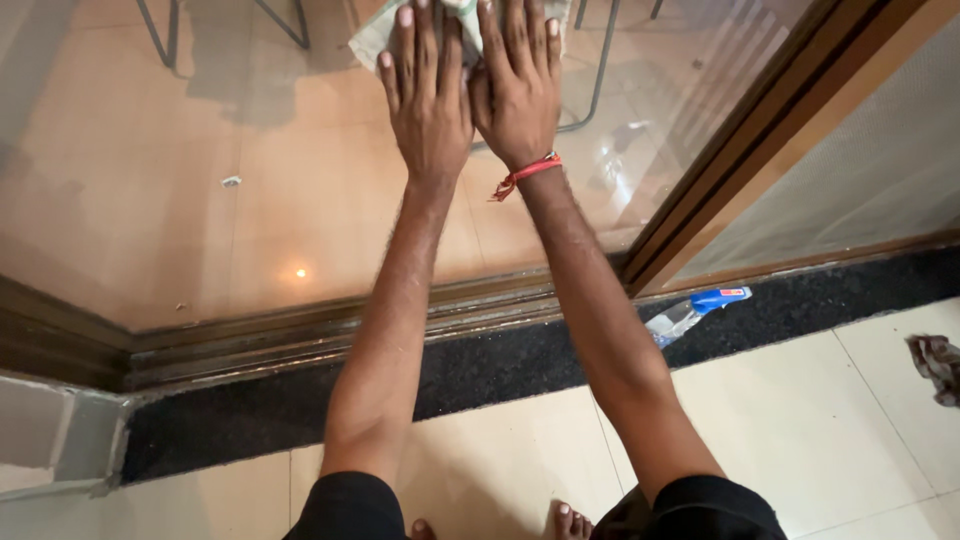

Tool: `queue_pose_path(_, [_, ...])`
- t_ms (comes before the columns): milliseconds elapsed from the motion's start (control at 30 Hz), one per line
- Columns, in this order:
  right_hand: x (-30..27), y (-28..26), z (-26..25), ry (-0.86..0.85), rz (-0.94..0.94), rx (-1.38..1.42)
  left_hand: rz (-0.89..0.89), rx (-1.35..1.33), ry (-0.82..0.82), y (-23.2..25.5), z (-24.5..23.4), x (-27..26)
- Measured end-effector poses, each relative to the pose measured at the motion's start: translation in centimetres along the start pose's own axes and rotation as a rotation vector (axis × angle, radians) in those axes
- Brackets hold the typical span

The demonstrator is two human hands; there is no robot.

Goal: The person cleans a glass sliding door by wiping it with a cloth and spraying a cleaning solution. They repeatedly wipe the lower section of the glass, spray the surface, and continue wiping to remove dirt and streaks.

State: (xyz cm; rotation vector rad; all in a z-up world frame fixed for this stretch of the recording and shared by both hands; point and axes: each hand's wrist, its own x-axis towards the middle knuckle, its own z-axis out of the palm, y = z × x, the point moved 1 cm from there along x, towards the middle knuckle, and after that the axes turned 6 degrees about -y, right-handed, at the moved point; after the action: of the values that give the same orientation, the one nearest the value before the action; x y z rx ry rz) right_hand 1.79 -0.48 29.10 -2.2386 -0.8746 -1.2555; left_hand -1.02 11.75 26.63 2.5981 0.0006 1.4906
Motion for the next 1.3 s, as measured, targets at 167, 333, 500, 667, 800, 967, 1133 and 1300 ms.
queue_pose_path(167, [2.0,0.9,0.6,0.11,0.017,0.035,-0.056,-0.045,0.019,0.7,0.0,2.5])
queue_pose_path(333, [3.1,0.8,0.2,0.183,0.067,0.134,-0.192,-0.08,0.103,2.5,-0.3,3.8])
queue_pose_path(500, [2.7,0.6,-0.3,0.161,0.093,0.131,-0.208,-0.115,0.103,3.0,-1.2,3.5])
queue_pose_path(667, [1.7,1.0,-0.4,0.144,0.133,0.142,-0.204,-0.105,0.081,3.4,-1.2,3.0])
queue_pose_path(800, [1.0,1.1,-0.6,0.111,0.161,0.118,-0.163,-0.086,0.033,3.3,-1.2,2.3])
queue_pose_path(967, [-0.1,2.0,-0.6,0.093,0.155,0.109,-0.117,-0.086,0.042,4.1,0.3,1.0])
queue_pose_path(1133, [-1.4,3.2,-0.3,0.094,0.112,0.103,-0.062,-0.037,0.047,4.3,1.4,0.1])
queue_pose_path(1300, [-2.7,4.4,-0.5,0.041,0.129,-0.005,-0.07,-0.076,-0.041,4.7,1.9,-0.7])
